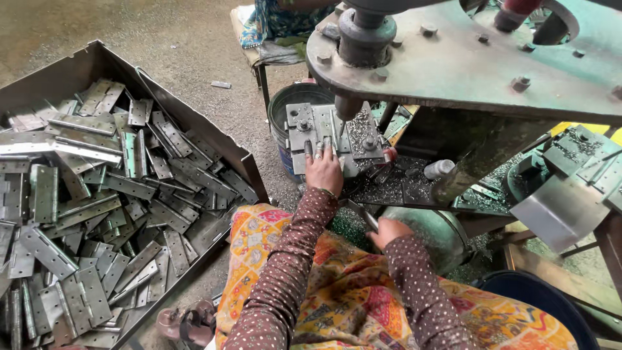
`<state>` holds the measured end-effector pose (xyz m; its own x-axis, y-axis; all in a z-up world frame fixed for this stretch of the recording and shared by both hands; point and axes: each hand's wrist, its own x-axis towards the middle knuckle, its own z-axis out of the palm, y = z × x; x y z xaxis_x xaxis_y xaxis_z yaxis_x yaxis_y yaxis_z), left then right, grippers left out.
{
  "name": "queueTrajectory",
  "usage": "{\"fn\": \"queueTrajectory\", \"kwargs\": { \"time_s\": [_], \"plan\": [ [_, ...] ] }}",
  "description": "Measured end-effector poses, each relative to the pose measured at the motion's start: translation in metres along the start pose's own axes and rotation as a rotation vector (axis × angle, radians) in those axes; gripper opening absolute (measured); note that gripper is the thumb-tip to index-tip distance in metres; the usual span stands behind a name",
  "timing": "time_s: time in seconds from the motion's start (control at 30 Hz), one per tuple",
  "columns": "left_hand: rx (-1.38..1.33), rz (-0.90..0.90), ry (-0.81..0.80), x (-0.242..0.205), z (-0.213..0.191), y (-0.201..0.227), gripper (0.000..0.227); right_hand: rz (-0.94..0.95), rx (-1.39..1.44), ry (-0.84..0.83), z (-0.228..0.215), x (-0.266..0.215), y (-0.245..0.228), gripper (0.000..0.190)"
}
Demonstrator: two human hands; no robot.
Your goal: The person sits on the floor and repeatedly places metal hinge pieces into a jig under a drill press. They operate the machine to drill holes, then remove the processed pieces and return them to a nearby bin.
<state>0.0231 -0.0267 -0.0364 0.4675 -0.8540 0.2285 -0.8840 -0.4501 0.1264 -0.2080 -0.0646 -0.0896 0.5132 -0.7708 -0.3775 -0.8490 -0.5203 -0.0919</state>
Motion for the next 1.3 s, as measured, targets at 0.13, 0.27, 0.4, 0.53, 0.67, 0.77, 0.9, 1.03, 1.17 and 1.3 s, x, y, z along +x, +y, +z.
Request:
{"fn": "queueTrajectory", "kwargs": {
  "time_s": [0.13, 0.27, 0.4, 0.53, 0.67, 0.77, 0.9, 1.03, 1.17, 1.3],
  "plan": [
    [0.049, 0.002, 0.121, -0.002, -0.001, -0.002, 0.029, 0.015, 0.222, 0.058, 0.055, -0.007, 0.009, 0.045],
    [-0.025, 0.0, 0.132, -0.01, -0.012, -0.002, 0.025, 0.058, 0.148, 0.02, 0.094, -0.004, 0.019, 0.038],
    [0.044, 0.029, 0.086, -0.011, -0.025, 0.001, 0.027, -0.005, 0.187, 0.023, 0.061, -0.004, 0.013, 0.043],
    [0.083, 0.033, 0.013, -0.005, -0.035, -0.005, 0.025, 0.038, 0.104, -0.055, -0.005, -0.014, -0.009, 0.045],
    [-0.04, -0.044, -0.032, 0.017, -0.036, -0.007, 0.027, 0.044, 0.051, -0.118, -0.035, -0.013, -0.015, 0.046],
    [-0.012, -0.048, -0.082, 0.028, -0.03, -0.015, 0.027, -0.003, 0.052, -0.075, -0.007, -0.008, -0.005, 0.05],
    [-0.006, -0.044, 0.027, 0.036, -0.01, -0.018, 0.027, -0.031, 0.159, -0.006, 0.07, 0.004, 0.017, 0.048],
    [-0.17, -0.047, -0.081, 0.037, 0.0, -0.02, 0.021, -0.061, 0.177, 0.006, 0.106, 0.017, 0.033, 0.055],
    [-0.098, 0.141, -0.072, 0.005, -0.029, -0.035, 0.017, -0.145, 0.174, 0.21, 0.087, 0.008, 0.034, 0.057],
    [-0.424, 0.096, 0.42, -0.073, -0.058, -0.068, 0.02, -0.153, -0.024, 0.349, 0.053, -0.01, 0.036, 0.053]
  ]
}}
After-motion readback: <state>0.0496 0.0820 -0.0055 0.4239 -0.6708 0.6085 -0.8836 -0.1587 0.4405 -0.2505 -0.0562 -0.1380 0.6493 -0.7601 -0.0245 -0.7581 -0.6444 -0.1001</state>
